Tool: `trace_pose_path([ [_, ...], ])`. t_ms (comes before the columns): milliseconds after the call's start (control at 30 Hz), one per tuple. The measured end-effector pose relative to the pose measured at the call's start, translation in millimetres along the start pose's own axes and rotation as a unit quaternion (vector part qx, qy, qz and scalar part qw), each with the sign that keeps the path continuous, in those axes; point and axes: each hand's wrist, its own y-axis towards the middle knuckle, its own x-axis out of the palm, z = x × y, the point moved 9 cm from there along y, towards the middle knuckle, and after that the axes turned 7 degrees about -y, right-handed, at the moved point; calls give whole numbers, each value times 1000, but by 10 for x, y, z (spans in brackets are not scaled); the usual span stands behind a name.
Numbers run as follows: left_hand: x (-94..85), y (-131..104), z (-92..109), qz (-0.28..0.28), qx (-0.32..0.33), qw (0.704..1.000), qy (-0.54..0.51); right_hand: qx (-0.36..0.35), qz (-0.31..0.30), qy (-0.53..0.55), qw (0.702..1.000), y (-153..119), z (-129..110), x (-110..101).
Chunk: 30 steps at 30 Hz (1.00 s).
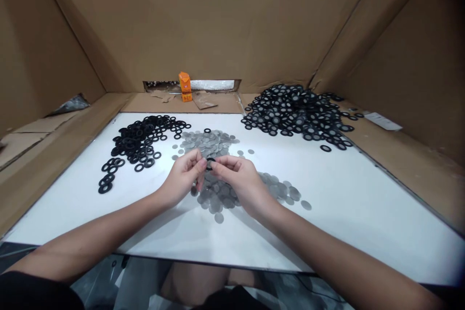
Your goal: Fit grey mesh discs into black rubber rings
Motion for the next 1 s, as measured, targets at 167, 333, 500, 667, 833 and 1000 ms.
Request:
trace_pose_path([
  [167, 33, -15, 49, -6, -5, 999, 49, -20, -12, -38, 999, -3, -27, 6],
  [333, -10, -8, 117, 21, -12, 993, 113, -38, -7, -127, 991, -8, -129, -37],
  [500, -13, 8, 107, 18, -13, 996, 81, -16, -15, -104, 994, 12, -105, -31],
  [667, -15, 24, 90, 0, -11, 1000, 8, 55, -78, 51, 994, 14, 28, 55],
  [833, 34, 28, 37, -35, -46, 998, -25, 89, -111, 112, 983, 4, 91, 113],
  [1000, 100, 20, 18, -51, -58, 996, -45, 83, -103, 115, 985, 15, 116, 106],
])
